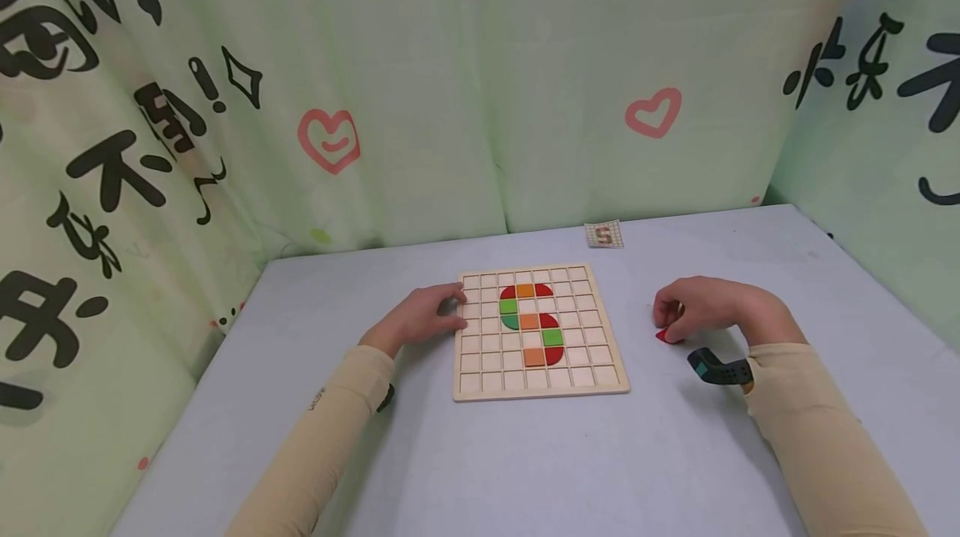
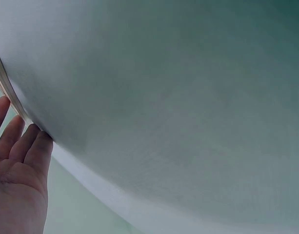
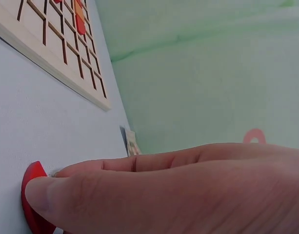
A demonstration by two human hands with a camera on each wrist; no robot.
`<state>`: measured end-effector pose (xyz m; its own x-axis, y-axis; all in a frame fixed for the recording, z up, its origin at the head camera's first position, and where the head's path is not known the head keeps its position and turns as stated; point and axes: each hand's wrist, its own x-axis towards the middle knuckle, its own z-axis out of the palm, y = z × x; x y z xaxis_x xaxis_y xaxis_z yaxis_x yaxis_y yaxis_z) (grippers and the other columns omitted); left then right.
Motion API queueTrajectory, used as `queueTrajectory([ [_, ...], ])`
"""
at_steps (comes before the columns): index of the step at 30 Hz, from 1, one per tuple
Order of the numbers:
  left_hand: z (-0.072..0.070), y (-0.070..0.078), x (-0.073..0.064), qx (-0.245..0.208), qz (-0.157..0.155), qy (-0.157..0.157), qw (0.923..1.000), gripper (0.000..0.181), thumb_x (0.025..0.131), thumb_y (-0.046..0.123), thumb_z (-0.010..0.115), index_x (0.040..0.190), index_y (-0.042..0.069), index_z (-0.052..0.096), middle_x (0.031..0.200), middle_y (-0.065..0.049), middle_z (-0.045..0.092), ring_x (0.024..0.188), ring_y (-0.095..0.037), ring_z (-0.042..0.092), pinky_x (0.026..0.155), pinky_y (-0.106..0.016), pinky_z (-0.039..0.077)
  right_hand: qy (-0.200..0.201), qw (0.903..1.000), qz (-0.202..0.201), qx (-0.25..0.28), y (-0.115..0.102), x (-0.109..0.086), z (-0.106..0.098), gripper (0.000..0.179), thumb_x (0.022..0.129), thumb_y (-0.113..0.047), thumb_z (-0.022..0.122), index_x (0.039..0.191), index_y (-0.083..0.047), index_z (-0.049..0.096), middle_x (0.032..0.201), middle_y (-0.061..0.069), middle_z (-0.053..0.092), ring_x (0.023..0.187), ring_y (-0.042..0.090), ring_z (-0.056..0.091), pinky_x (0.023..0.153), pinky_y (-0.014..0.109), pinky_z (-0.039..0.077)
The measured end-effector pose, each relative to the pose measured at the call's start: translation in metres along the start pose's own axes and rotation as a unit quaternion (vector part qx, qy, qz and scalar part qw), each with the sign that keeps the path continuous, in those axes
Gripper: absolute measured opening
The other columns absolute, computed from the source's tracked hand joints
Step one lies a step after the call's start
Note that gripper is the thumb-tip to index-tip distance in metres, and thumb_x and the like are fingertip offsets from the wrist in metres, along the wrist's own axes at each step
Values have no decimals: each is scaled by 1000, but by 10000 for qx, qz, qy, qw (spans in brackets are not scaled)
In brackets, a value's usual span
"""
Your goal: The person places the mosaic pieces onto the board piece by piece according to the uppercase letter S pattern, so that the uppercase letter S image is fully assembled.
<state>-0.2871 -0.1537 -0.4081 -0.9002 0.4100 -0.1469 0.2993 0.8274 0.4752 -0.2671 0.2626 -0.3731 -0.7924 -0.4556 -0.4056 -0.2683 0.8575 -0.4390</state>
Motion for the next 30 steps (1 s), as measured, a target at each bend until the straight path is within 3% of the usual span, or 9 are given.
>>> queueTrajectory([
  [11,1,-3,2,-24,37,15,10000,35,90,27,72,120,14,60,150,-4,45,141,-22,36,116,-37,30,531,9977,-381,-202,-4,8,4,10,86,-13,72,90,-12,62,85,-3,60,81,16,52,70,31,46],
  [18,1,-1,2,-10,-7,-4,10000,37,90,28,72,121,14,60,151,-3,44,141,-22,35,116,-37,29,805,9960,-340,-172,-9,15,7,6,88,-14,70,92,-12,65,87,-2,61,83,18,53,73,32,49],
  [25,-1,2,1,27,-69,-40,10000,38,90,28,72,123,14,59,151,-4,44,141,-23,35,116,-37,29,640,9967,-495,-6,-11,17,10,20,84,-14,75,101,-9,68,93,-1,63,86,18,55,77,35,52],
  [30,-1,0,0,6,-37,-40,10000,38,90,28,72,123,13,59,151,-4,44,141,-23,36,116,-37,30,646,9958,-640,-89,-14,19,11,17,84,-11,74,99,-11,67,92,-2,62,84,16,54,75,31,50],
])
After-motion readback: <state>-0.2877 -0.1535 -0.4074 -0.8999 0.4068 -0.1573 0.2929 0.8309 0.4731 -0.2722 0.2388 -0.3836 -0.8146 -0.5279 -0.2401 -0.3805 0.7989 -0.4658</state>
